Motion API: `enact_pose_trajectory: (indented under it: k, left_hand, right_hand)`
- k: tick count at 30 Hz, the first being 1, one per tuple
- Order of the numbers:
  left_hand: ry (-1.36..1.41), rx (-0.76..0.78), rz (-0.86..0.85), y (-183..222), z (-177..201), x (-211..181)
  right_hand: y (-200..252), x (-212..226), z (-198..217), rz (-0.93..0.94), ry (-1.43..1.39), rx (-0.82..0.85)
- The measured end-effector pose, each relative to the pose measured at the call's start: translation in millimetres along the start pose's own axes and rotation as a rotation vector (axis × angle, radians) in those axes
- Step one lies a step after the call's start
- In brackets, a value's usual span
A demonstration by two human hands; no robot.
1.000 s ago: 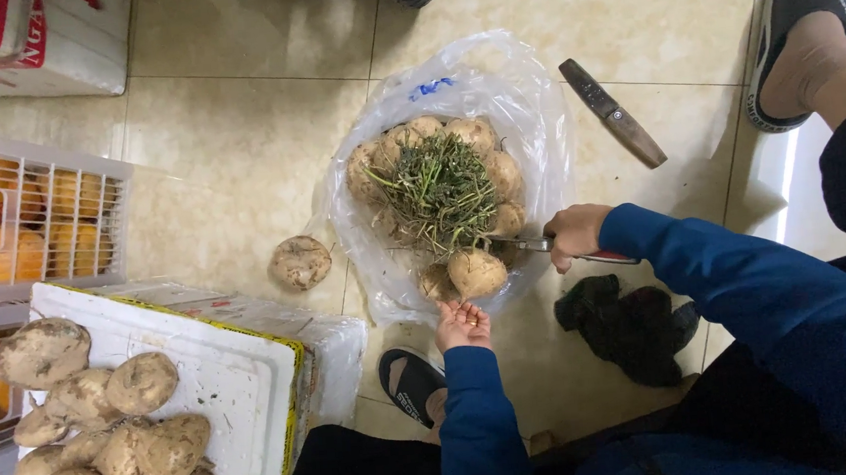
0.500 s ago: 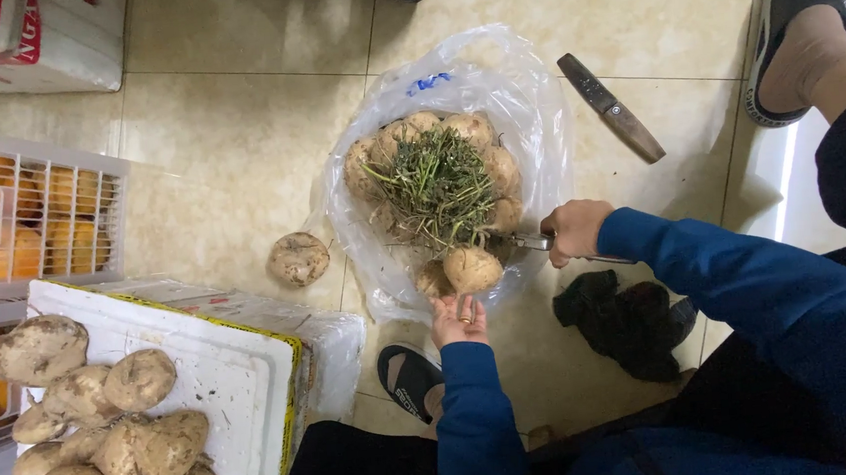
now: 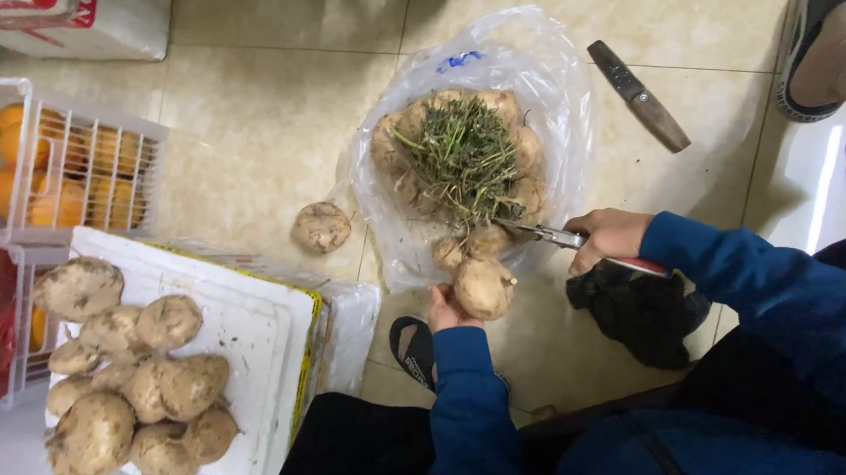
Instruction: Trimming roots and stems from tubers using garden shears and organizing them on a tray.
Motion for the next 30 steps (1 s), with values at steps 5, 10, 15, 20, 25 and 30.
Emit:
enact_pose_trajectory:
  k: [5, 10, 15, 20, 25, 30]
  left_hand:
    - [0.029, 0.111, -0.026, -14.1, -6.8, 7.9]
    - [0.015, 0.201, -0.004, 43.5, -50.2, 9.6]
    - [-0.060, 0.325, -0.134, 142.1, -104.3, -0.4]
    - [-0.177, 0.338, -0.214, 210.9, -141.8, -0.2]
    - [-0.401, 0.270, -0.248, 304.1, -167.0, 13.4]
    - [-0.399, 0.371, -0.136, 275.8, -138.4, 18.2]
  right_hand:
    - [9.7, 0.5, -32.6, 0.098, -0.269, 0.002]
    - [25.8, 22.2, -59.0, 0.035, -0.840, 0.054]
    - [26.0, 16.6, -70.0, 0.046, -1.176, 0.074]
    - [67.7, 45.9, -59.4, -0.014, -1.225, 0.078]
    - [112.5, 92.3, -50.8, -0.052, -1.283, 0.035]
    - [47.5, 8.5, -71.0, -0.041, -1.273, 0.016]
Point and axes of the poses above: each hand's wrist, its own y-axis away from the middle knuckle, its own z-axis out of the back of the hand, x = y × z, the point moved 3 cm from there along -y, towards the middle knuckle, and after that the axes turned 6 degrees about -x, right-handed, at the moved point
